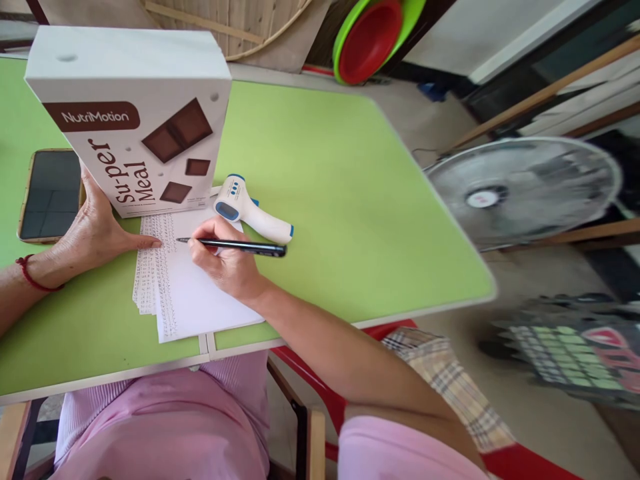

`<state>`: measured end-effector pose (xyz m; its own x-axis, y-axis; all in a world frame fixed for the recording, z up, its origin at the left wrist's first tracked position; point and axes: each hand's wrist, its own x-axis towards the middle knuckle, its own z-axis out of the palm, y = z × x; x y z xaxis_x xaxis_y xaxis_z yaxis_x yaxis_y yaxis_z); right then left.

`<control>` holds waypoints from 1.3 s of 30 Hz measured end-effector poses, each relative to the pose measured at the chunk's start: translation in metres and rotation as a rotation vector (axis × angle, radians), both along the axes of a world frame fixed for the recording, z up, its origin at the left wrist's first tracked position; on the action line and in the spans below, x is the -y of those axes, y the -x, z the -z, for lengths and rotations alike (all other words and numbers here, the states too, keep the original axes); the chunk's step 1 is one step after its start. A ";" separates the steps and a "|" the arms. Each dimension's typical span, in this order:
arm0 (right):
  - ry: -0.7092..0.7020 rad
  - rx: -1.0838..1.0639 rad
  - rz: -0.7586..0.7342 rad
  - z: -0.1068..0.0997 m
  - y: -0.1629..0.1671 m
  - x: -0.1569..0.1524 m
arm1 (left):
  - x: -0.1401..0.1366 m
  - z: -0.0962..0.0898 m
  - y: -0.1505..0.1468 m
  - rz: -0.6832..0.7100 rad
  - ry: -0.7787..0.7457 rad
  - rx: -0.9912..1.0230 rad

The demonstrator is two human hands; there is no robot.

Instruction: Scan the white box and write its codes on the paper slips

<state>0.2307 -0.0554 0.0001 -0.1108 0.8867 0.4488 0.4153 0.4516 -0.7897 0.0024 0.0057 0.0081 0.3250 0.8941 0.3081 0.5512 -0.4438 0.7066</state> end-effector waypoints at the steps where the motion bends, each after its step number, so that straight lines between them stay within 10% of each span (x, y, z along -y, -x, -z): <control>1: -0.069 0.040 0.008 -0.002 -0.003 -0.001 | 0.001 -0.002 0.000 -0.002 -0.002 -0.011; 6: -0.434 0.315 0.067 -0.002 -0.018 -0.010 | 0.002 -0.006 0.004 -0.083 -0.228 -0.026; 10: -0.418 0.630 0.180 0.008 -0.026 -0.017 | 0.010 -0.011 0.003 -0.169 -0.600 0.074; 12: -0.371 0.729 0.171 0.009 -0.028 -0.017 | 0.025 -0.020 -0.005 0.029 -0.680 0.149; 15: -0.318 0.576 0.036 -0.004 -0.027 -0.011 | 0.058 -0.040 -0.021 0.671 -0.376 0.163; 20: 0.023 -0.008 -0.831 -0.040 -0.009 0.020 | 0.100 -0.046 -0.038 1.091 0.221 0.153; 39: -0.106 -0.010 -1.014 -0.031 0.012 0.036 | 0.113 -0.020 -0.037 1.026 0.505 0.161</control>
<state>0.2189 -0.0911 0.0312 -0.7836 0.3325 0.5247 -0.2083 0.6551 -0.7263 0.0392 -0.1072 0.0282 0.9595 0.2655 0.0942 -0.0175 -0.2777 0.9605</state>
